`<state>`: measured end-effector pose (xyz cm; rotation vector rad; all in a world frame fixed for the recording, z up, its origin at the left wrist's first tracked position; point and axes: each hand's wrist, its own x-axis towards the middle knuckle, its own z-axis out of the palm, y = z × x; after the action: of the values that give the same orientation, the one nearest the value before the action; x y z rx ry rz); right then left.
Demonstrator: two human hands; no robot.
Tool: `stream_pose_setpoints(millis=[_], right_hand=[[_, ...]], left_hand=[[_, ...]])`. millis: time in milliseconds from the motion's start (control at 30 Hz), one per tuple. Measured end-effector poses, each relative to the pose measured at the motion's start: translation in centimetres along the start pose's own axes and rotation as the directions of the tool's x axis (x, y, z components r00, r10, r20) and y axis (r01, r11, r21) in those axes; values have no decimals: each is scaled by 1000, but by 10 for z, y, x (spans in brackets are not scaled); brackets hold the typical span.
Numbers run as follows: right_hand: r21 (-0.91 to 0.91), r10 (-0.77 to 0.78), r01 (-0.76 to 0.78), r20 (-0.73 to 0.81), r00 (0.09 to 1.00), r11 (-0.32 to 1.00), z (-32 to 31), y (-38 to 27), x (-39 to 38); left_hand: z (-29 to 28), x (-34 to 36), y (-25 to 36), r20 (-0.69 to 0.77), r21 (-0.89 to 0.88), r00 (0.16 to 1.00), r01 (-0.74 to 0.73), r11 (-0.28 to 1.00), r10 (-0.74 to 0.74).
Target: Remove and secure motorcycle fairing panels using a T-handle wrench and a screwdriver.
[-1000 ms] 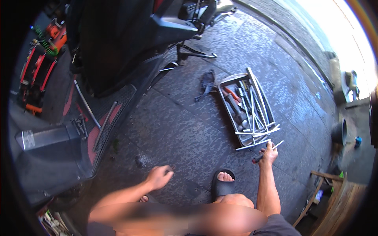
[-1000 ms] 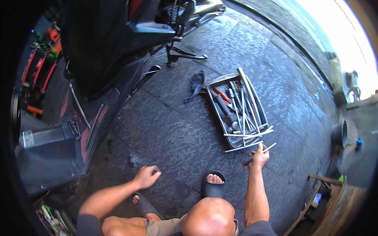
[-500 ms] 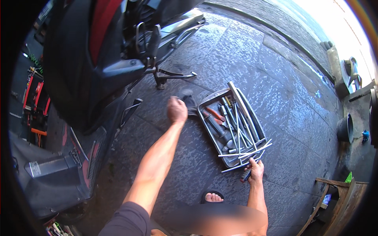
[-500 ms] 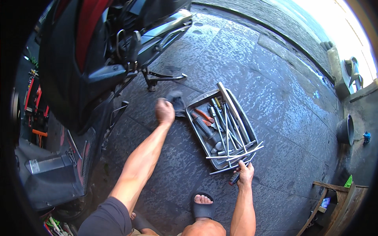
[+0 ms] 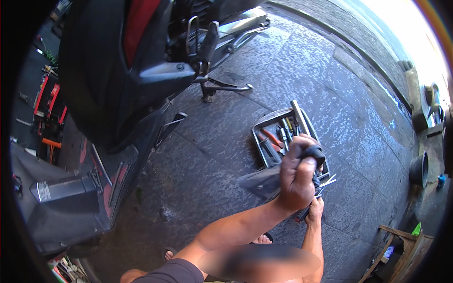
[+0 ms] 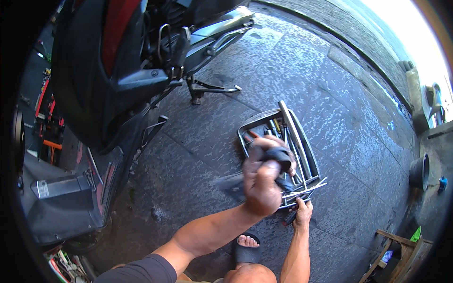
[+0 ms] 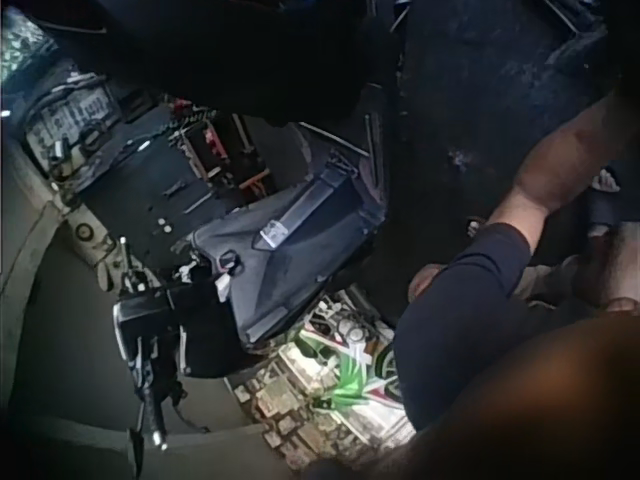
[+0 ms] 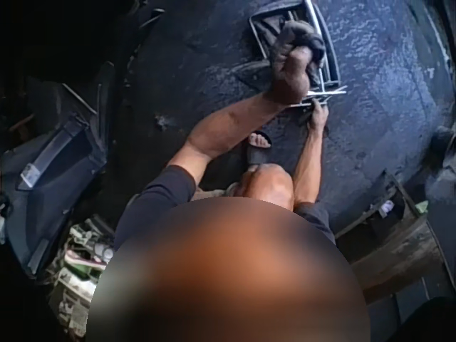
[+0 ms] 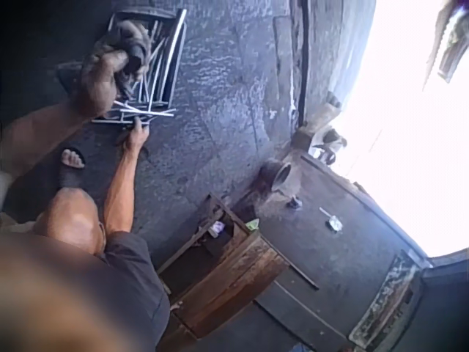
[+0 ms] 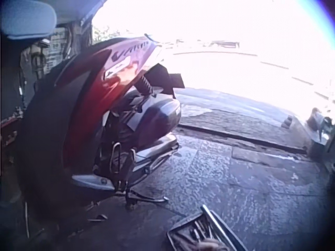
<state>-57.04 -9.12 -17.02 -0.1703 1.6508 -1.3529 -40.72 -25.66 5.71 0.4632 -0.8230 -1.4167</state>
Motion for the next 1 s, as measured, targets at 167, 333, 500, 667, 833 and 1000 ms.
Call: stream_pose_setpoints(millis=[167, 333, 500, 667, 833, 1000], right_hand=[[-18, -33, 33, -18, 999, 999, -8, 7, 4], [-110, -61, 62, 15, 998, 992, 8, -2, -5], [-192, -136, 155, 106, 985, 969, 0, -1, -3], [-303, -60, 132, 237, 970, 944, 0, -12, 3], [-409, 75, 108, 407, 911, 906, 86, -11, -18], [-366, 129, 143, 626, 769, 920, 243, 51, -49]], left_hand=[[-42, 0, -53, 78, -25, 966, 251, 968, -248], [-142, -20, -138, -390, 920, 873, 385, 79, 292], [-188, -35, -154, -679, 688, 728, 677, 261, -97], [-204, -80, -123, -731, 608, 679, 693, 386, -67], [-260, -118, -51, -880, 473, 435, 787, 395, 188], [-386, -114, 51, -866, 428, 237, 806, 408, 440]])
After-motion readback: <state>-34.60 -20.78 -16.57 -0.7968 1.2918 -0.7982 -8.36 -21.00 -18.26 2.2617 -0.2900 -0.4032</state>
